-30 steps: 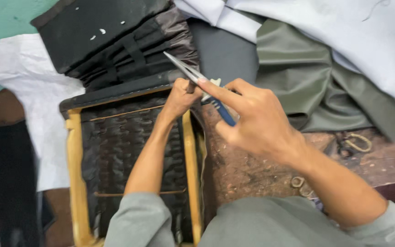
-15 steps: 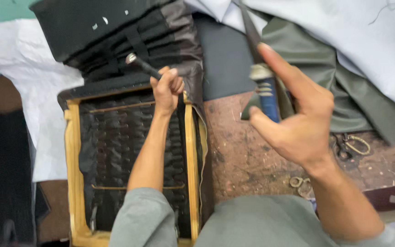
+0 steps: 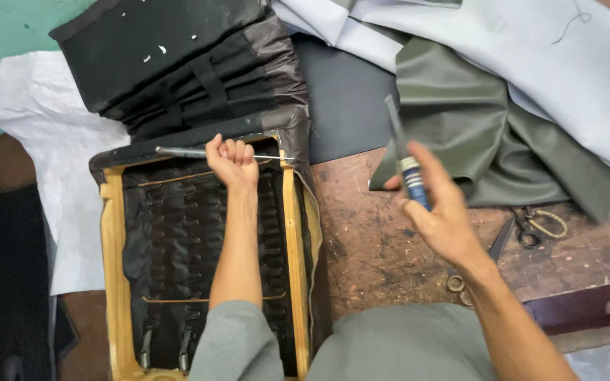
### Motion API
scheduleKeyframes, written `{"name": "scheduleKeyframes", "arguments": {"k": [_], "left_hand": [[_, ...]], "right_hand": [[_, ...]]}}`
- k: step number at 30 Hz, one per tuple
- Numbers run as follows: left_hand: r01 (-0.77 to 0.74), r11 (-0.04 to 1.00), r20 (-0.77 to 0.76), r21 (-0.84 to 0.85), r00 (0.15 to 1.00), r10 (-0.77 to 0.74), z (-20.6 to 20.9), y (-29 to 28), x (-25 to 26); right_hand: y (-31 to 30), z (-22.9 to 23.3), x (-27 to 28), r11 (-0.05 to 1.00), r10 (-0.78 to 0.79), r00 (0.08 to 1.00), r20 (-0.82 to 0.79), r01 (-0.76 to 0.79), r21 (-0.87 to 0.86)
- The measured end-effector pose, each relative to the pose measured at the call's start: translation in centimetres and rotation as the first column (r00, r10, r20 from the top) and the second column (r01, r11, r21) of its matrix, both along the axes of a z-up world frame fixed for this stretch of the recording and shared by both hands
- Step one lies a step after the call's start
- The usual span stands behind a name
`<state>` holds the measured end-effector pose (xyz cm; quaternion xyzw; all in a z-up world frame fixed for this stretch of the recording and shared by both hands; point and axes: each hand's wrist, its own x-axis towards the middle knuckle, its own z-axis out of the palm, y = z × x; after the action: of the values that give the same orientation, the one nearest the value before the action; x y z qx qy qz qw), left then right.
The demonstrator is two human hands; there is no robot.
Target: The person uses a hammer and a metal tool to secure upholstery fabric to the wooden frame of a chair. They repeatedly hammer along the edges of the frame to attach the fabric, then flip the chair to work on the opposite side.
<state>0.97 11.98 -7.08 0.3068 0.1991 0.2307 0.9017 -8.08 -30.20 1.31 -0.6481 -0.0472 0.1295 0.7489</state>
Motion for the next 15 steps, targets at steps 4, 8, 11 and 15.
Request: {"name": "scheduleKeyframes", "arguments": {"k": [4,8,11,15], "left_hand": [[-0.083,0.993,-0.075,-0.085,0.994,0.076,-3.3,2.2,0.4],[-0.123,0.968,-0.089,-0.218,0.99,0.106,-5.5,3.5,-0.6],[-0.129,0.974,-0.083,-0.186,0.99,0.115,-3.8,2.0,-0.5],[-0.074,0.99,-0.069,0.12,0.994,0.083,3.4,-2.8,-1.0]], "right_hand": [[1.5,-2.3,-0.6,0.983,0.183,0.941,-0.286,-0.174,0.058],[3.1,-3.6,-2.2,0.974,0.227,0.94,-0.257,-0.224,0.04],[3.7,-4.8,-2.9,0.969,0.242,0.922,-0.303,-0.212,0.13],[4.0,-6.8,-3.4,0.967,0.256,0.927,-0.273,-0.241,0.086]]}}
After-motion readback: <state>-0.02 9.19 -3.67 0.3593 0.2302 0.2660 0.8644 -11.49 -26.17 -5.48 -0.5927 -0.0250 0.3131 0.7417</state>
